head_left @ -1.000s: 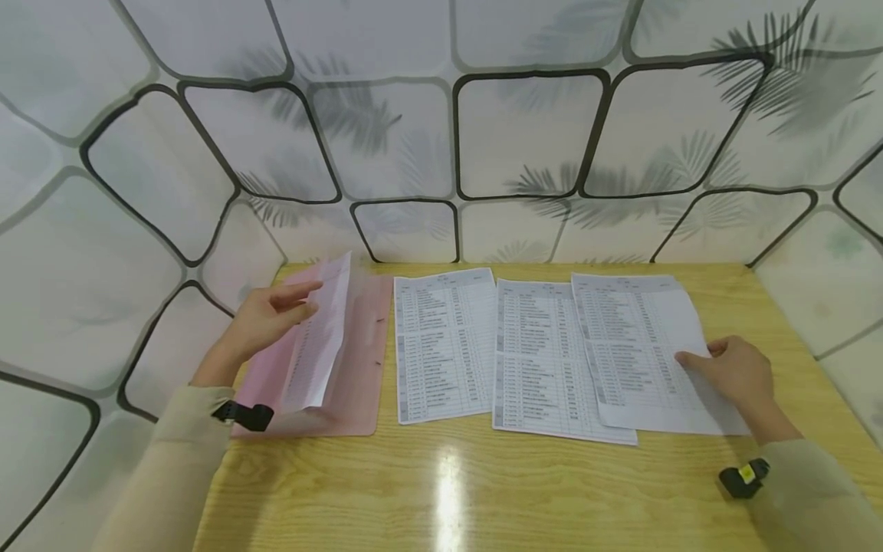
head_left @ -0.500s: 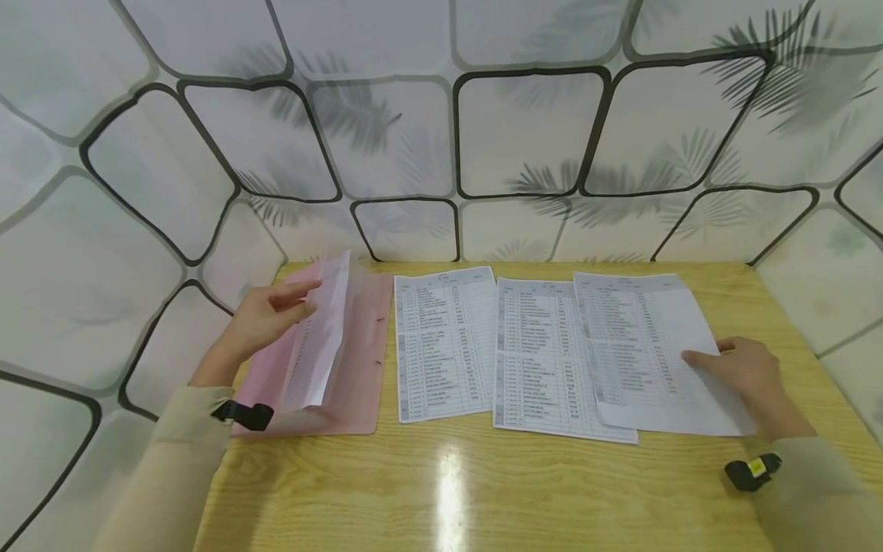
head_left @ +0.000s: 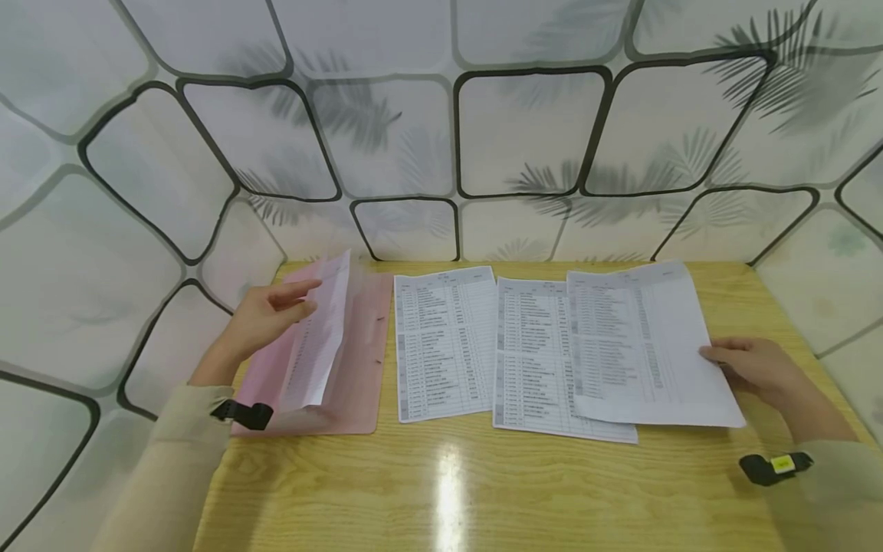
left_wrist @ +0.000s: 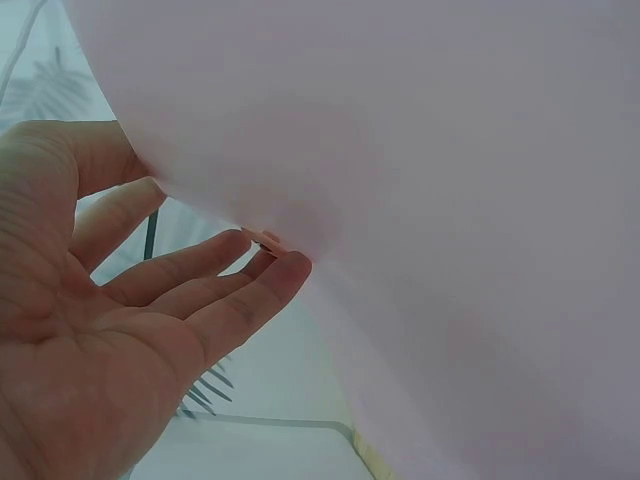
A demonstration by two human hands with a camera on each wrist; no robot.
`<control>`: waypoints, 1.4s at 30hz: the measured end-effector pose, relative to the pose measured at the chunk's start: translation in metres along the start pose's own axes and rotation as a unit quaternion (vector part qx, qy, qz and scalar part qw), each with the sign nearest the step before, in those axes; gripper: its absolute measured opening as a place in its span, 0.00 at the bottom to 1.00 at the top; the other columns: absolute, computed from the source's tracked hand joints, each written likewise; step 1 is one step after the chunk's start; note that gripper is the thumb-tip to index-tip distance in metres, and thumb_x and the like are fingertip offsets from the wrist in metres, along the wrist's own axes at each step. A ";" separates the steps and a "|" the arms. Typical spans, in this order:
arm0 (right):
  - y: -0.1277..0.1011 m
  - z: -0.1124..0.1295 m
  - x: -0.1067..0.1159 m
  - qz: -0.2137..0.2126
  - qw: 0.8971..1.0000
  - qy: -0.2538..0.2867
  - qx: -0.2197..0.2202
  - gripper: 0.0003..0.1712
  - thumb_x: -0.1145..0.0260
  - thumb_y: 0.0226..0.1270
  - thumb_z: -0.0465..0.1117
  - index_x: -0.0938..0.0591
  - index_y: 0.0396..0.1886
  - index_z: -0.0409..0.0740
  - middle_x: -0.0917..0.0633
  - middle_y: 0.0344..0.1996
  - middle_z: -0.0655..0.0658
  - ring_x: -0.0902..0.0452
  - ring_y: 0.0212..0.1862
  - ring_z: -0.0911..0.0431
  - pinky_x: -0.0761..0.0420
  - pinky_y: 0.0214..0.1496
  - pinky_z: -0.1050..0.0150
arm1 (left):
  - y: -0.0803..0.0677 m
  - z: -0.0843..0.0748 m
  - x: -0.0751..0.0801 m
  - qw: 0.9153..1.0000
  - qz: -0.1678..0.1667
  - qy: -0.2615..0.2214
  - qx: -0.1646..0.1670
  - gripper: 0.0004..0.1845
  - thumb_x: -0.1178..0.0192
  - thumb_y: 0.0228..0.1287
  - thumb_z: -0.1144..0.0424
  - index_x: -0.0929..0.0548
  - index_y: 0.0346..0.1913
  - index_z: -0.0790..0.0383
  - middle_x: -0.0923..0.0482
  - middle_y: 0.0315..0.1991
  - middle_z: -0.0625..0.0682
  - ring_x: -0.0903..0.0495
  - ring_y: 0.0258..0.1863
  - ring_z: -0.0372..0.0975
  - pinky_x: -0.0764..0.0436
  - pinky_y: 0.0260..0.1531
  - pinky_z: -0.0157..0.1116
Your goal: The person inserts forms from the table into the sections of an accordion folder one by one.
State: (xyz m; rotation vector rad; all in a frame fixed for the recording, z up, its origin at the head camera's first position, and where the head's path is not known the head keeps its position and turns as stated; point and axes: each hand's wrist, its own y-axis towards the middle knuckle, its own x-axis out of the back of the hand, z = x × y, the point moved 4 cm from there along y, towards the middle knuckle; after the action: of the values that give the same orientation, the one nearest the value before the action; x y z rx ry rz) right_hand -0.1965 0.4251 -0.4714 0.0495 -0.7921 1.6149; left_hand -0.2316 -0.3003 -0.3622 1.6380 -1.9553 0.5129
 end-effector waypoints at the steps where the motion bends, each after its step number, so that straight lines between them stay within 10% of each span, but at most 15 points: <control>1: 0.000 0.001 -0.001 0.003 1.000 0.009 0.005 0.43 0.40 0.83 0.48 0.41 0.73 0.13 0.16 0.33 0.65 0.16 0.37 0.68 0.12 0.42 0.64 | 0.000 0.000 0.000 1.000 0.000 0.001 0.000 0.25 0.35 0.75 0.62 0.20 0.70 0.68 0.21 0.66 0.68 0.21 0.44 0.15 0.20 0.44 0.20; 42: 0.026 0.091 -0.098 0.076 0.988 0.114 0.075 0.37 0.37 0.81 0.47 0.33 0.73 0.23 0.12 0.38 0.61 0.14 0.40 0.64 0.13 0.45 0.66 | -0.001 -0.003 0.004 1.000 -0.007 0.011 -0.008 0.24 0.35 0.74 0.63 0.19 0.68 0.68 0.20 0.64 0.69 0.21 0.43 0.15 0.21 0.42 0.19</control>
State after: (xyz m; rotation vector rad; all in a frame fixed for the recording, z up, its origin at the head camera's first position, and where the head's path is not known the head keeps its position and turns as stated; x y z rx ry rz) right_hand -0.2334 0.2952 -0.4588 -0.0894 -0.5055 1.7859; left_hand -0.2306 -0.3016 -0.3574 1.6290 -1.9249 0.5072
